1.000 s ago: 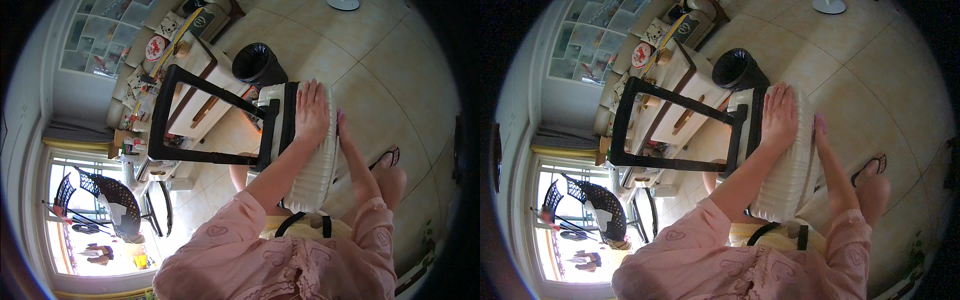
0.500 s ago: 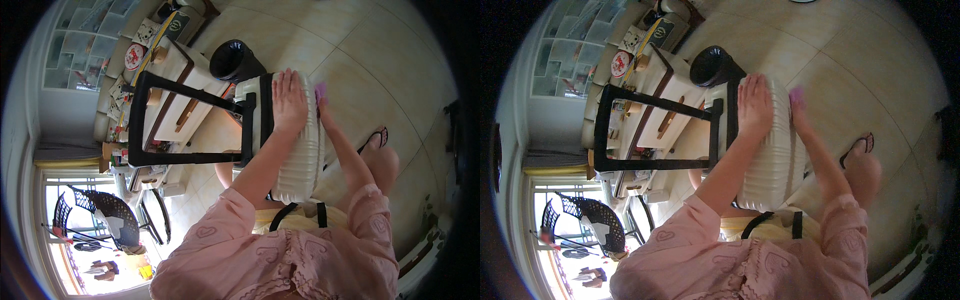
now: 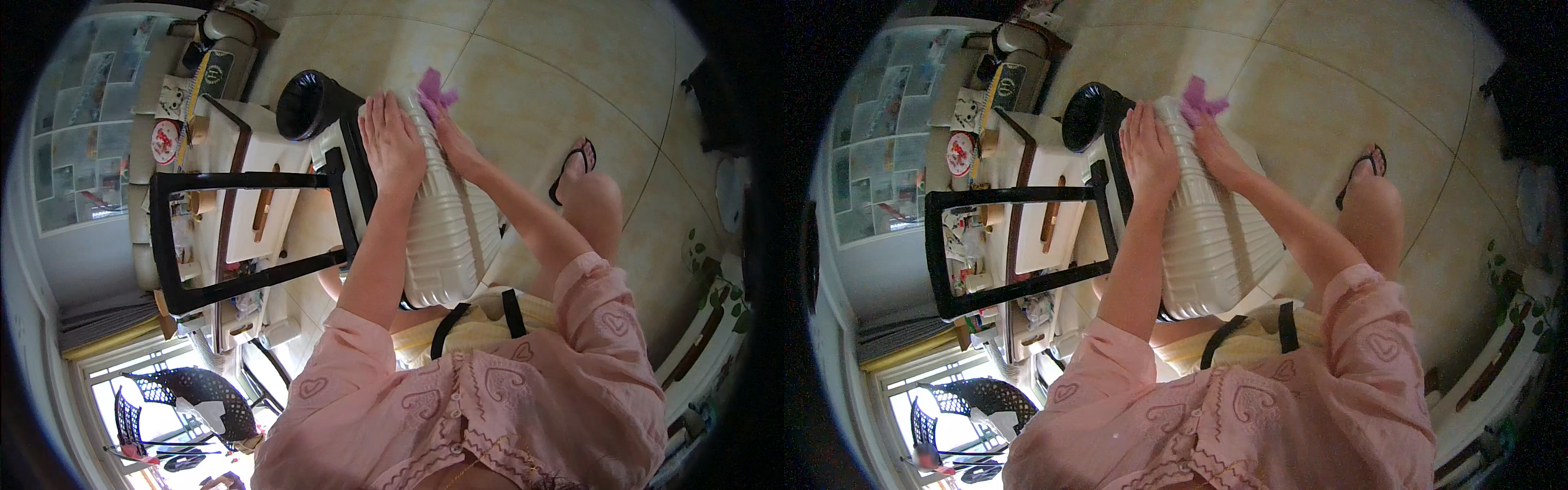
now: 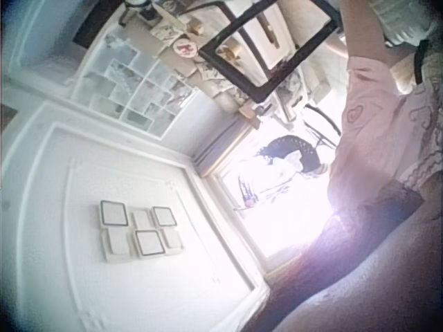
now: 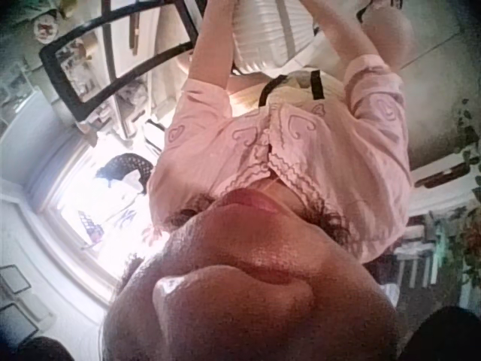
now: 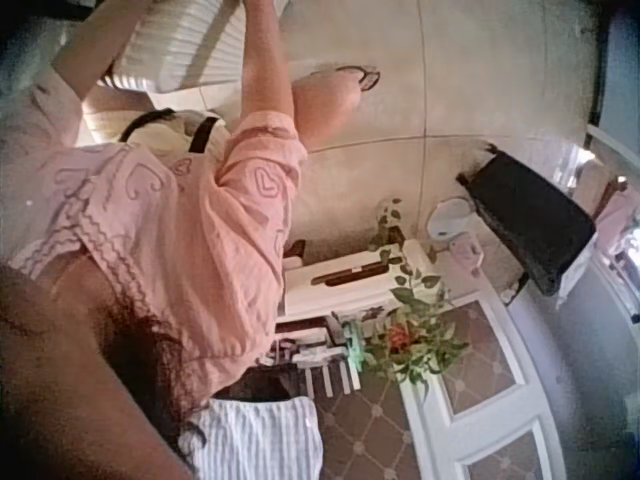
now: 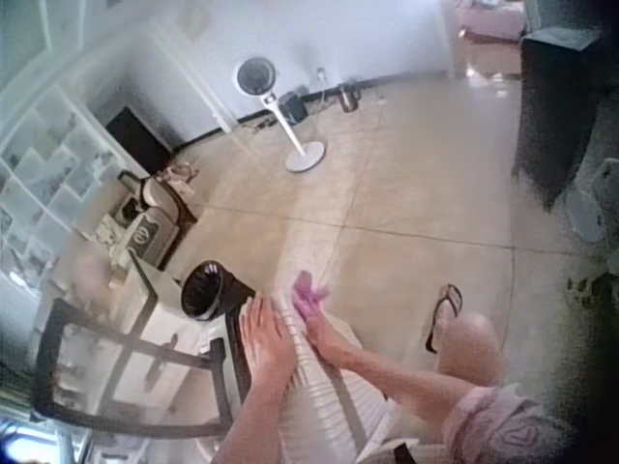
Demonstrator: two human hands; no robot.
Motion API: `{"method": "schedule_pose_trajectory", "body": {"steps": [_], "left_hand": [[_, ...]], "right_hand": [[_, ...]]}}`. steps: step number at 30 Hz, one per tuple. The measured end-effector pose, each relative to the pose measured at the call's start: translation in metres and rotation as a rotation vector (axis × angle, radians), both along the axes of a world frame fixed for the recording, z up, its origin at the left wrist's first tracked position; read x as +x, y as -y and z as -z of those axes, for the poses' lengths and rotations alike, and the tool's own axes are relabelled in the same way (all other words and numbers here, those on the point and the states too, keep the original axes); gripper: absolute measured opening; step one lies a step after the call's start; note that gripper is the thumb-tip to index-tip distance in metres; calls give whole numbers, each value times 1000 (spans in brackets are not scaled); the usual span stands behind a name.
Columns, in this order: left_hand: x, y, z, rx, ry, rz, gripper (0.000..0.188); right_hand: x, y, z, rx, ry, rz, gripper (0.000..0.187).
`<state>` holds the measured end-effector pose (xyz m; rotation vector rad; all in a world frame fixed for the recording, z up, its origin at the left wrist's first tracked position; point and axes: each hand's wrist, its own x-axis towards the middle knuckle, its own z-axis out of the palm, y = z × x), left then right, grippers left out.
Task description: The person wipes a white suitcase with a pink cloth while sitting on the floor. They clean the top, sides, and handle of the suitcase, occasionally adjusting its position.
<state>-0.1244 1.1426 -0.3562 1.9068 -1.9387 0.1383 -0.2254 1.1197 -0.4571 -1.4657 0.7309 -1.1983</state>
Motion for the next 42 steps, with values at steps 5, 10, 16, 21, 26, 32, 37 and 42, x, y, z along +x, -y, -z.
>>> {"method": "schedule_pose_trajectory", "body": {"steps": [5, 10, 16, 21, 26, 32, 37, 42], "left_hand": [[4, -1, -1, 1, -21, -6, 42], [7, -4, 19, -42, 274, 26, 45], [1, -6, -3, 15, -10, -19, 46], [-7, -3, -4, 29, -16, -14, 46], [-1, -11, 3, 43, -5, -48, 47], [1, -13, 4, 15, -39, -42, 47], [8, -5, 1, 51, 27, 25, 45], [45, 18, -12, 171, -66, 375, 40]], "right_hand": [[8, 9, 46, 250, -60, -38, 56], [8, 19, 6, -195, 58, -25, 59], [-1, 11, -20, 110, 132, -67, 66], [10, 47, 129, 100, -128, -38, 66], [2, 16, -10, 87, 120, -146, 74], [14, 19, -10, 3, 205, -120, 68], [22, 37, 112, 452, 237, -104, 70], [-28, 46, 32, 651, 317, 44, 44]]}}
